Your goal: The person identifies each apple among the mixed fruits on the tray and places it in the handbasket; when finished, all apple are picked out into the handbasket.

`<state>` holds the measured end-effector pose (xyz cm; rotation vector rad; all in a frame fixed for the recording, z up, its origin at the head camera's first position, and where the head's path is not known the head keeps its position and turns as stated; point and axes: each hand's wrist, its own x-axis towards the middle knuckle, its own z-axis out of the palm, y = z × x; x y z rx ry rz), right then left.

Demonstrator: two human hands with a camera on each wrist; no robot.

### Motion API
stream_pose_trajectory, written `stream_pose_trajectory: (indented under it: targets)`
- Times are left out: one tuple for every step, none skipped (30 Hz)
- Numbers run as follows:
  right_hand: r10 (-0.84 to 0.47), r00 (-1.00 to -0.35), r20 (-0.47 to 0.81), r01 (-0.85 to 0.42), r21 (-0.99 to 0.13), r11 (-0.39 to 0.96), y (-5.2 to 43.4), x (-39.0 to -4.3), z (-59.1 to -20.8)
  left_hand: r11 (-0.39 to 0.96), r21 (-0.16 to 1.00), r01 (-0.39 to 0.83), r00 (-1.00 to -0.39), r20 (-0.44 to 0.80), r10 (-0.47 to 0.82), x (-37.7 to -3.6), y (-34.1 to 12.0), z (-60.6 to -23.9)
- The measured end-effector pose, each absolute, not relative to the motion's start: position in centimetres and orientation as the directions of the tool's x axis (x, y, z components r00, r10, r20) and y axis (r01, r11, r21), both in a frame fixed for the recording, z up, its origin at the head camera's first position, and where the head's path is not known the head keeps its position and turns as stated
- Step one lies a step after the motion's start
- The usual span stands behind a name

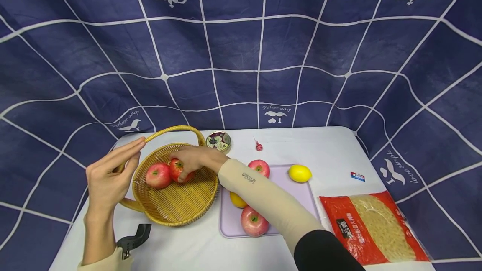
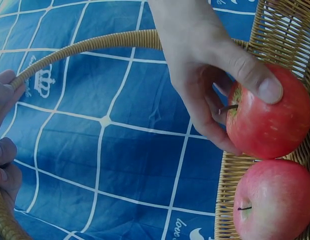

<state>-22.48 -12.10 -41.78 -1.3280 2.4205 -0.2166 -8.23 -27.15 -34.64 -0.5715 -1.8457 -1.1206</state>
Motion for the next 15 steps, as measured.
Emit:
stream_pose_trajectory:
  targets:
    - [-0.831,-0.495,-0.255,-0.774,-0.304,0.555,-12.26,-22.56,-41.72,0.486,0.469,0.737,-0.510,0.859,-0.055,-8.23,-27.17,-34.66]
    - [-0.824,-0.502,-0.264,-0.768,-0.302,0.565,-12.41,-22.64,-41.65,0.486,0.468,0.738,-0.508,0.859,-0.056,-8.24,-27.19,-34.69]
    - [-0.819,-0.506,-0.270,-0.766,-0.297,0.570,-12.55,-22.74,-41.62,0.485,0.469,0.738,-0.509,0.859,-0.056,-8.26,-27.22,-34.72]
    - [-0.815,-0.510,-0.275,-0.761,-0.296,0.577,-12.66,-22.82,-41.58,0.480,0.469,0.741,-0.507,0.860,-0.057,-8.29,-27.24,-34.75]
    - [-0.812,-0.514,-0.278,-0.758,-0.296,0.581,-12.73,-22.87,-41.54,0.479,0.468,0.743,-0.505,0.861,-0.057,-8.32,-27.24,-34.78]
    - [-0.807,-0.518,-0.283,-0.755,-0.293,0.587,-12.77,-22.91,-41.50,0.476,0.467,0.745,-0.504,0.862,-0.056,-8.34,-27.24,-34.81]
    - [-0.801,-0.524,-0.289,-0.748,-0.295,0.595,-12.77,-22.94,-41.45,0.473,0.466,0.748,-0.503,0.862,-0.054,-8.38,-27.24,-34.84]
    - [-0.797,-0.527,-0.295,-0.745,-0.291,0.600,-12.76,-22.97,-41.45,0.472,0.465,0.749,-0.503,0.863,-0.052,-8.41,-27.23,-34.85]
    - [-0.793,-0.531,-0.300,-0.744,-0.284,0.605,-12.74,-22.98,-41.46,0.472,0.465,0.749,-0.504,0.863,-0.050,-8.43,-27.22,-34.87]
    - [-0.790,-0.532,-0.304,-0.744,-0.278,0.608,-12.71,-22.98,-41.46,0.471,0.463,0.750,-0.502,0.863,-0.048,-8.46,-27.21,-34.87]
    - [-0.789,-0.532,-0.308,-0.746,-0.270,0.609,-12.71,-22.99,-41.50,0.473,0.462,0.750,-0.502,0.863,-0.047,-8.47,-27.21,-34.87]
    - [-0.788,-0.531,-0.312,-0.749,-0.262,0.609,-12.73,-23.00,-41.53,0.474,0.463,0.749,-0.503,0.863,-0.047,-8.49,-27.22,-34.87]
    - [-0.787,-0.531,-0.315,-0.753,-0.251,0.609,-12.78,-23.01,-41.58,0.476,0.463,0.748,-0.504,0.863,-0.048,-8.49,-27.24,-34.88]
    - [-0.789,-0.528,-0.315,-0.759,-0.241,0.605,-12.84,-22.99,-41.58,0.479,0.462,0.747,-0.503,0.863,-0.049,-8.48,-27.26,-34.88]
    - [-0.793,-0.522,-0.314,-0.767,-0.234,0.597,-12.92,-22.98,-41.61,0.479,0.461,0.747,-0.501,0.864,-0.051,-8.48,-27.28,-34.88]
